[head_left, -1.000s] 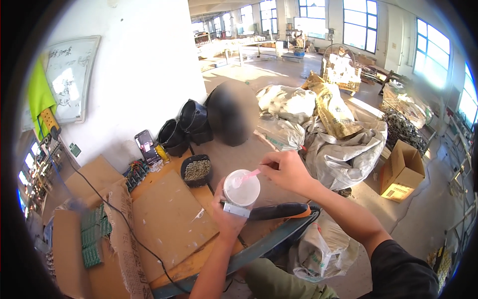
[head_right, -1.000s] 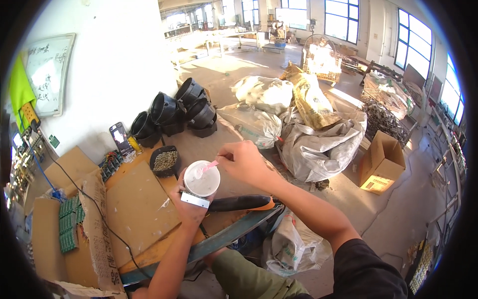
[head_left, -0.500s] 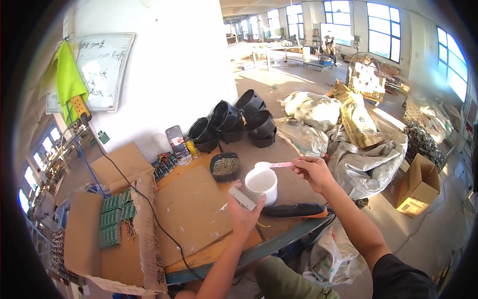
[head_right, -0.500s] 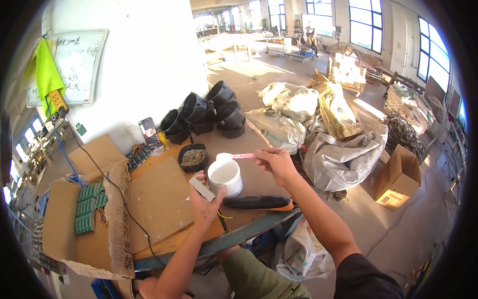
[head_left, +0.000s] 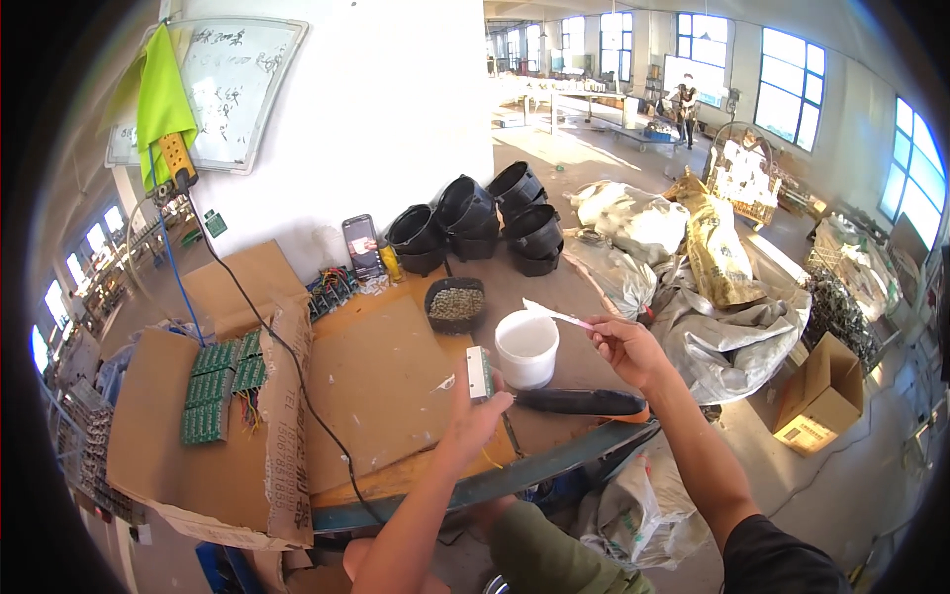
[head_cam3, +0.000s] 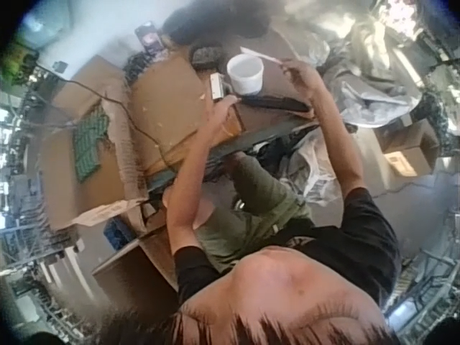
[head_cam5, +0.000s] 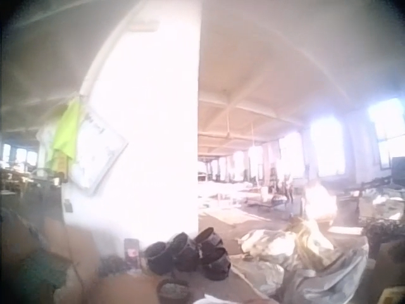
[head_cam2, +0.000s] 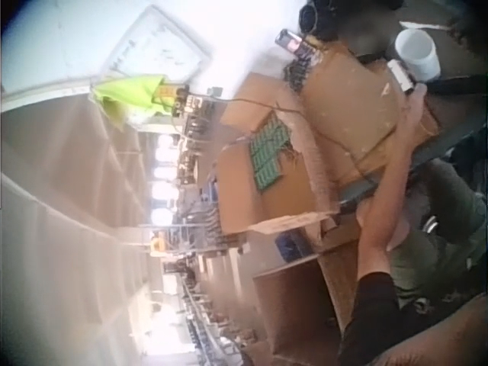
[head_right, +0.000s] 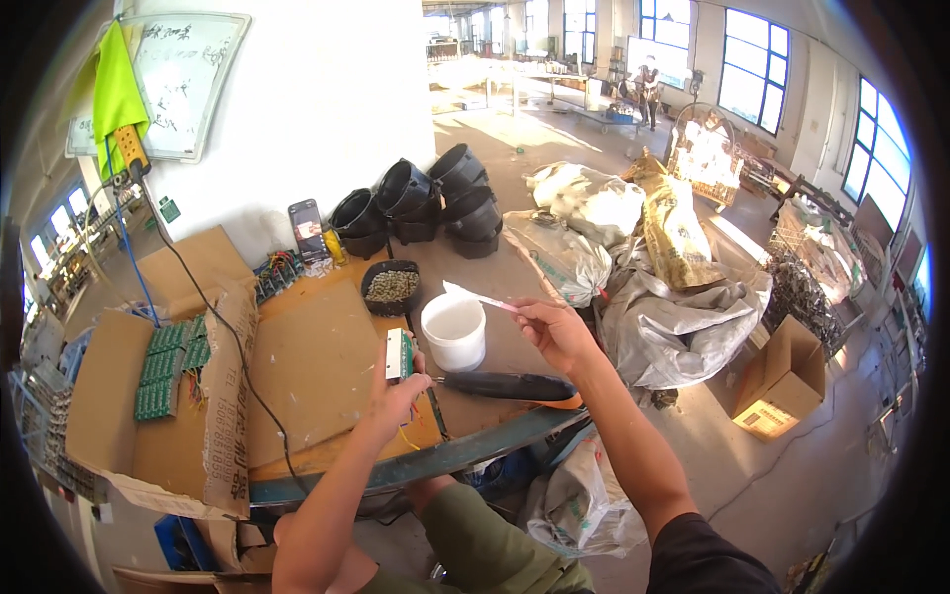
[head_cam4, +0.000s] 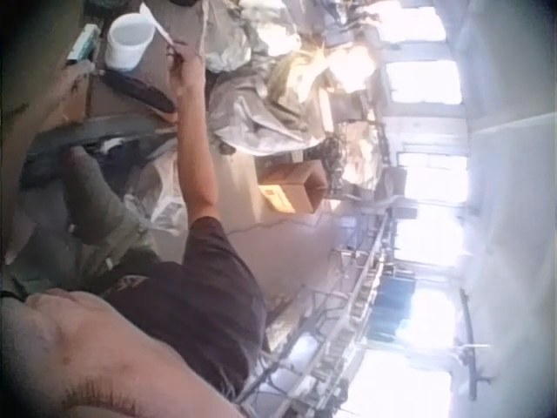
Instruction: The person applies a white substance from a cup using a spoon to a circuit board component, places the component into a black cylindrical housing, and uses an electric screwdriver to secure the wiring with screws.
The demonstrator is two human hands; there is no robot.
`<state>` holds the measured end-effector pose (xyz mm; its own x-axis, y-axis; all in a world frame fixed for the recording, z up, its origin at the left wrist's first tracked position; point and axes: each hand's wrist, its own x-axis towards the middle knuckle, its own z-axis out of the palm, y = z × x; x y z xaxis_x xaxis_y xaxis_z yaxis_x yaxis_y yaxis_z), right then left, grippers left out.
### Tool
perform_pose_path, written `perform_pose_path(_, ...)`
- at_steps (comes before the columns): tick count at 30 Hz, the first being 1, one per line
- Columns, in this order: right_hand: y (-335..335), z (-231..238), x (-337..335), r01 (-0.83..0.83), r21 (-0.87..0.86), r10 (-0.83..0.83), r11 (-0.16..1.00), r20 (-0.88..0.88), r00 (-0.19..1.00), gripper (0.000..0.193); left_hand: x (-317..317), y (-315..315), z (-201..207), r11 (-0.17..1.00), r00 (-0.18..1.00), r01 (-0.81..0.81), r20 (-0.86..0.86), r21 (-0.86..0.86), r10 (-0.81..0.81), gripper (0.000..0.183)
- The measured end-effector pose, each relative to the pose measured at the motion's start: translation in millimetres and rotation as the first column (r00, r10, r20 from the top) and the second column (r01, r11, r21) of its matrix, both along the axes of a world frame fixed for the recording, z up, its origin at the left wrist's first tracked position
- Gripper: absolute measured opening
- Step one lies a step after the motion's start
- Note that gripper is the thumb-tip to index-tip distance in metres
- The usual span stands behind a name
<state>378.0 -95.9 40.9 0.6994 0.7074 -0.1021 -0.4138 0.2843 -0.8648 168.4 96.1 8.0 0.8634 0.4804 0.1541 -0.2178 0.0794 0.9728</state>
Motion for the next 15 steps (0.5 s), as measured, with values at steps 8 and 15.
perform_pose_path(8,-12.2,-3.7,-2.2,-0.008,0.018,0.008,1.0,-0.016,1.0,0.026,10.9,-15.7,17.5,1.0,0.99,-0.014,-0.141,-0.025,0.01,0.051)
perform_pose_path(15,-12.8,6.9,-40.9,-0.063,0.025,0.062,0.998,0.042,0.997,0.025,7.2,-27.3,13.2,0.999,0.999,0.027,-0.032,0.027,-0.026,0.051)
